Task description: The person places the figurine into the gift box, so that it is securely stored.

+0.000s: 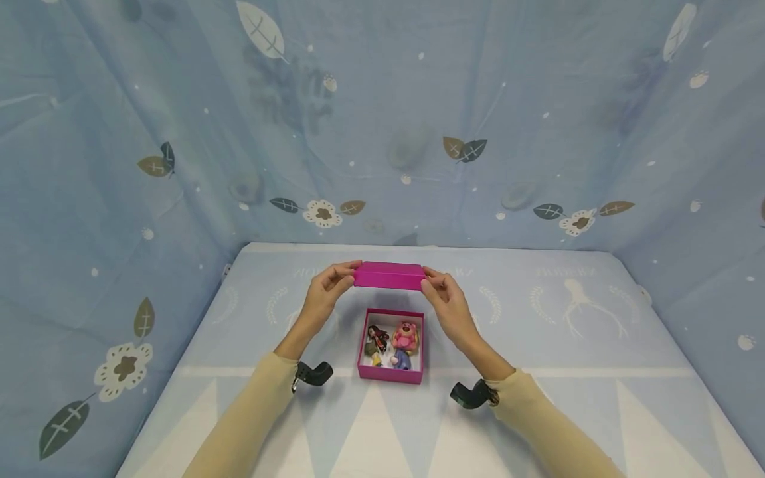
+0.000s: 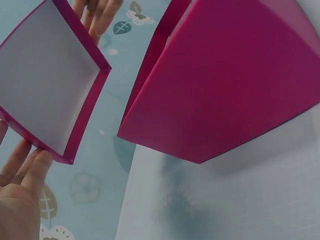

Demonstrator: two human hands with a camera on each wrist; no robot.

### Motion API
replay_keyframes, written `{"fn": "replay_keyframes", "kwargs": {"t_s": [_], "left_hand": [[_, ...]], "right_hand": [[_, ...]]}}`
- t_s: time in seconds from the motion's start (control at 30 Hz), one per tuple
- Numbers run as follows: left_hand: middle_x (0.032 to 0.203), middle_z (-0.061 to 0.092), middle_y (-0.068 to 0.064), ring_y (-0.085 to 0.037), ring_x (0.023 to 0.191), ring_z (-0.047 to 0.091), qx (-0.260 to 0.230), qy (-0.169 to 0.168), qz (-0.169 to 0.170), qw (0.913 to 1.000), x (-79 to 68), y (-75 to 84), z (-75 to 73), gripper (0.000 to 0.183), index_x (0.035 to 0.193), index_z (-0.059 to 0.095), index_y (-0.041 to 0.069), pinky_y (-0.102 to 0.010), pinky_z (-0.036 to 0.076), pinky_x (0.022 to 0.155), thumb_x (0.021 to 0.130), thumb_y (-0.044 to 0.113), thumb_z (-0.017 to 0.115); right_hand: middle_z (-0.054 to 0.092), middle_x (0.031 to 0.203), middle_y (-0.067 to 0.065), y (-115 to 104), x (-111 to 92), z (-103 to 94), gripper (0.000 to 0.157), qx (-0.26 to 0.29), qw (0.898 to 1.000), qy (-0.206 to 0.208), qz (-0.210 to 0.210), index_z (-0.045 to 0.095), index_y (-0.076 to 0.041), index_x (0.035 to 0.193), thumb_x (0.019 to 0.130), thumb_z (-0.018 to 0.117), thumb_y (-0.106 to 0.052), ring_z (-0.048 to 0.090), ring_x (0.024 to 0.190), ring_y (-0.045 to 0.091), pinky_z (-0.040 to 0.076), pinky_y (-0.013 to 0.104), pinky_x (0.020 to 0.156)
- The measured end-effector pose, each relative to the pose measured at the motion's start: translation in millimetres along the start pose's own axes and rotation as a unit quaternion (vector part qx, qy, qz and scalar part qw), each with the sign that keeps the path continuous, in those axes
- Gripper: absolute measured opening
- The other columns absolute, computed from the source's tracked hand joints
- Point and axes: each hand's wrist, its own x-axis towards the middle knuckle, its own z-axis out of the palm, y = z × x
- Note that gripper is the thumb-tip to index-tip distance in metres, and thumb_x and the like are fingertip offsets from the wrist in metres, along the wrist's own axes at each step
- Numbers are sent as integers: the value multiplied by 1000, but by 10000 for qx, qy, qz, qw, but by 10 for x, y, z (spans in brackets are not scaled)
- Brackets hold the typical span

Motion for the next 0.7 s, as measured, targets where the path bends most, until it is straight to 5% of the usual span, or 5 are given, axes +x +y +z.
{"fn": "replay_keyframes", "kwargs": {"t_s": [0.1,0.27,0.4,0.7], "left_hand": [[142,51,-22,-8,117,60,-138,-33,-119,9998,-37,-24,-6,31,119,59,-3,-20,52,94,95,14,65],[149,45,-18,-20,133,51,-477,-332,-440,9973,-123,-40,-33,54,142,47,0,-24,51,98,93,10,66],[153,40,-19,-22,137,47,-563,-589,-352,9961,-179,-28,-48,58,143,46,-4,-25,46,103,91,6,68],[154,35,-21,-17,136,47,-625,-943,-139,9935,-346,-6,-42,64,141,45,-9,-30,42,108,85,4,73]], "right_hand": [[41,153,12,35,-24,-3,28,52,10000,-11,5,50,4,113,101,56,-20,48,134,30,42,12,100],[37,156,10,96,-88,-51,41,307,9991,-281,-47,46,2,133,99,59,-17,44,138,29,44,12,99],[30,159,12,159,-151,-112,59,497,9959,-723,-199,33,-2,150,98,59,-13,33,145,30,43,15,102],[23,161,15,293,-267,-187,60,-6,9871,-1252,-994,31,1,151,97,57,-3,30,145,34,39,24,110]]}}
